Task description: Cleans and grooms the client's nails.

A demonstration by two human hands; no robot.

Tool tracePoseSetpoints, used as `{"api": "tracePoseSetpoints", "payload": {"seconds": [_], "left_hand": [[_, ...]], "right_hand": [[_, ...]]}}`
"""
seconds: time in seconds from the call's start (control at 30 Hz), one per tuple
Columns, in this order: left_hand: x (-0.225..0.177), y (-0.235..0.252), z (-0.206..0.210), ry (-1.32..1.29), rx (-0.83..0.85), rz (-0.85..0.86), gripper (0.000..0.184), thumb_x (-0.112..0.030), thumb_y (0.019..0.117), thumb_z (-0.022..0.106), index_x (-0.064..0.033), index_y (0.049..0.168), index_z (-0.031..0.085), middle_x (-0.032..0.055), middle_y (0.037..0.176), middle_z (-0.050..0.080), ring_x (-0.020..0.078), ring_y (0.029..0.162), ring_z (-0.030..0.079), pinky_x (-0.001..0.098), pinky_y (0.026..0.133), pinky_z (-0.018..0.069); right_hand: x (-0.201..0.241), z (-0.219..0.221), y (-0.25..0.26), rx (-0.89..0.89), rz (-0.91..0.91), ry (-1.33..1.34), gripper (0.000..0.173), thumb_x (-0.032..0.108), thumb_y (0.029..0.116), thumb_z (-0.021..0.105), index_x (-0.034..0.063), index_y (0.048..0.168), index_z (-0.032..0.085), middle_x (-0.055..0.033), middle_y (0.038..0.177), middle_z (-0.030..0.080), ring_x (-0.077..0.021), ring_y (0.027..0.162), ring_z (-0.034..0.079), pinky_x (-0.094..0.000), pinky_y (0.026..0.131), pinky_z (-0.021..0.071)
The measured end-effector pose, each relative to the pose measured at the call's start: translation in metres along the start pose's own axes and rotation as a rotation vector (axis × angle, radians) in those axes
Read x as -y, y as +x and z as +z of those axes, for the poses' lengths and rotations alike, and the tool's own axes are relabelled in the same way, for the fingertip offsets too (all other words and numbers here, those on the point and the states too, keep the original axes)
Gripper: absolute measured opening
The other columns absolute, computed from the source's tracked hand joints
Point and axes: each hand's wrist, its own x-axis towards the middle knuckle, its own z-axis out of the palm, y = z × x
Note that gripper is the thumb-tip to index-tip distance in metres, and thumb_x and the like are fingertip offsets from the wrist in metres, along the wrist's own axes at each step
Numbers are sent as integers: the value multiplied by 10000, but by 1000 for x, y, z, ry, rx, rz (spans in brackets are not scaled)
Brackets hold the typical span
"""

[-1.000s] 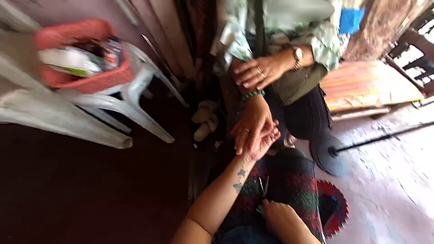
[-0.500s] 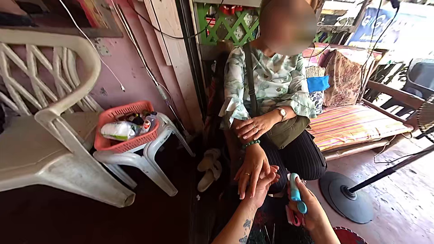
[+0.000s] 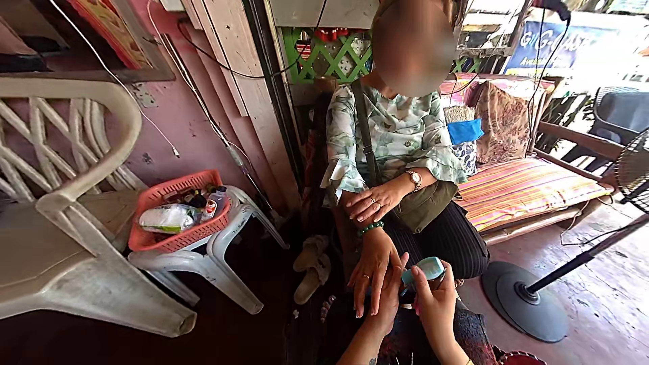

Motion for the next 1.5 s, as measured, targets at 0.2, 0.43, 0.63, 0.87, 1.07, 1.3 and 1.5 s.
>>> {"api": "tracePoseSetpoints", "payload": {"seconds": [0.2, 0.43, 0.63, 0.87, 1.07, 1.3, 1.5], "left_hand": [[11, 0, -1, -92, -52, 48, 320, -142, 1027, 545, 63, 1270, 585, 133, 1376, 629, 141, 1290, 577, 294, 1063, 471], [5, -5, 1, 23, -30, 108, 358, -94, 998, 540, 116, 1287, 525, 147, 1462, 558, 46, 1233, 579, 229, 984, 478], [5, -3, 2, 63, -14, 129, 361, -166, 949, 645, 86, 1204, 602, 126, 1347, 617, 48, 1173, 586, 234, 991, 476], [0, -3, 2, -8, -12, 108, 411, -161, 918, 709, -11, 1285, 605, 53, 1385, 619, 65, 1242, 572, 250, 1039, 465], [-1, -4, 0, 65, -33, 80, 447, -142, 881, 694, 28, 1278, 578, 75, 1380, 593, 61, 1241, 548, 228, 1038, 452], [12, 0, 2, 89, -108, 215, 444, -155, 911, 665, 118, 1250, 578, 143, 1274, 672, 105, 1165, 629, 273, 981, 506], [10, 0, 5, 138, -139, 246, 396, -171, 918, 705, 74, 1217, 621, 122, 1227, 690, 109, 1166, 637, 268, 1010, 504]], "right_hand": [[4, -18, 21, 85, 553, 198, 225, 240, 1064, 538, 30, 1144, 523, -35, 639, 574, -83, 436, 492, -238, 410, 448], [15, -102, 16, 1223, 718, -183, 462, 339, 972, 668, 110, 1351, 539, -26, 938, 679, -75, 638, 625, -256, 568, 546], [38, -91, -60, 1944, 660, -916, 571, 381, 1003, 660, 64, 1446, 491, -293, 1093, 677, -496, 1036, 659, -700, 875, 485], [48, -105, -56, 1377, 366, -763, 395, 375, 1086, 477, 53, 1127, 702, -141, 838, 709, -310, 787, 712, -555, 734, 571], [51, -130, -45, 504, -10, -669, 474, 357, 1107, 371, 91, 919, 715, 31, 783, 677, -12, 720, 624, -224, 672, 527], [45, -146, -61, 693, 112, -865, 239, 206, 990, 654, -16, 948, 732, -139, 812, 723, -270, 749, 714, -477, 705, 587], [46, -140, -38, 415, 288, -290, 287, 106, 1099, 393, -47, 1054, 632, -82, 880, 758, -160, 692, 746, -322, 591, 641]]}}
